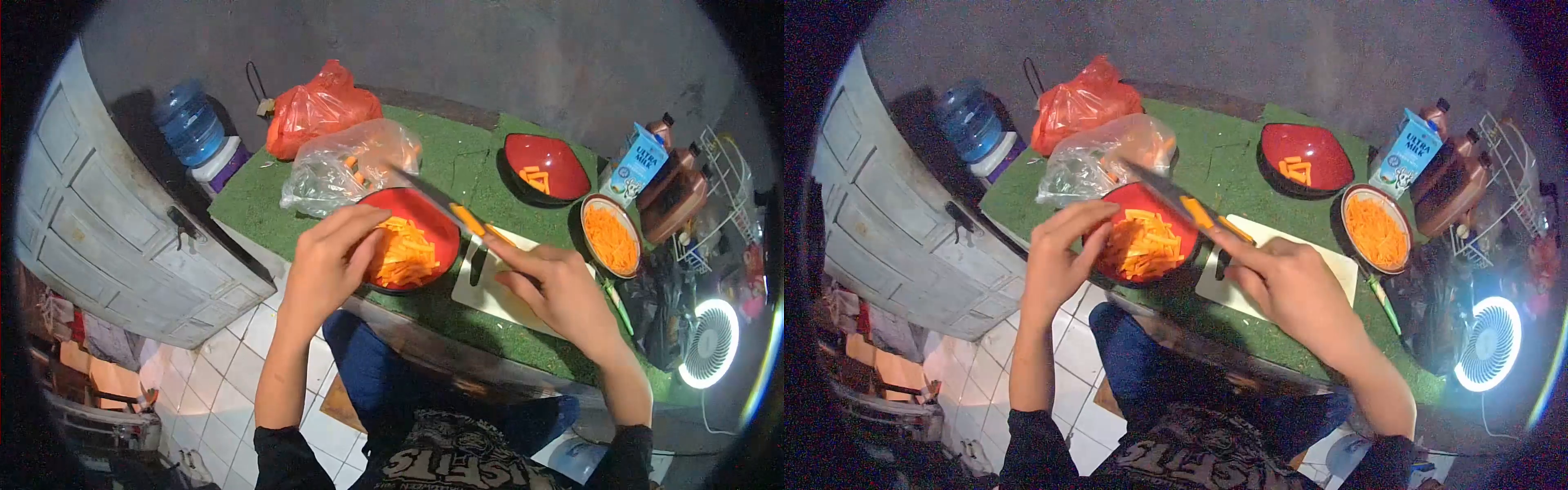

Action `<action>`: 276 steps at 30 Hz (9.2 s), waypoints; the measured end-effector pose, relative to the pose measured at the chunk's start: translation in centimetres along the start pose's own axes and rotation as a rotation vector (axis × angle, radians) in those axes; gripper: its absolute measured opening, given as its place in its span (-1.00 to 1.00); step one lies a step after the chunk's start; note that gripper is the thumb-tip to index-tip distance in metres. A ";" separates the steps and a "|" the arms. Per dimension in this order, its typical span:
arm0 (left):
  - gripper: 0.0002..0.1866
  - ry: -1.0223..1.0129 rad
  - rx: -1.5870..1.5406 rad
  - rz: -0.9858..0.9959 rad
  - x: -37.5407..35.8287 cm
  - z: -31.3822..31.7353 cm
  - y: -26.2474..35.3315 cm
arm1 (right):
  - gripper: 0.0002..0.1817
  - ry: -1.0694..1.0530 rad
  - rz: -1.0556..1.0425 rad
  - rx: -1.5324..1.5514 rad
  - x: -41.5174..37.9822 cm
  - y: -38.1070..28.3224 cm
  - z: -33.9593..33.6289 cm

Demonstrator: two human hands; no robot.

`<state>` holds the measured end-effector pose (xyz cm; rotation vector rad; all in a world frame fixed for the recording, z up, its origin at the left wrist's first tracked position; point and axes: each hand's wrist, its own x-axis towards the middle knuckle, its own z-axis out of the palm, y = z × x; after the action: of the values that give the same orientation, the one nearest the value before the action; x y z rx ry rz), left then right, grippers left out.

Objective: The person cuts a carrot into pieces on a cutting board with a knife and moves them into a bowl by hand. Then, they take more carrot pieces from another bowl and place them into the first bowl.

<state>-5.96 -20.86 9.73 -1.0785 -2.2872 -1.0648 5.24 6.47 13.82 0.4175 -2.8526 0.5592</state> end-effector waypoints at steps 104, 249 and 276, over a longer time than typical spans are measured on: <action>-0.66 -0.375 -0.248 -0.059 -0.5 20.9 9.8 | -0.14 0.042 0.620 0.240 -13.1 2.2 4.5; -0.21 -0.260 0.065 0.248 2.0 3.7 3.1 | -0.62 0.024 -0.066 -0.317 1.7 -1.5 1.4; -0.78 -0.199 0.040 -0.021 3.5 1.8 -2.2 | -0.73 0.164 0.025 -0.160 2.4 2.2 -2.8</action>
<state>-9.93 -18.68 9.73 -1.1946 -2.4679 -0.9532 2.72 8.97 16.23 0.2939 -2.7223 0.3478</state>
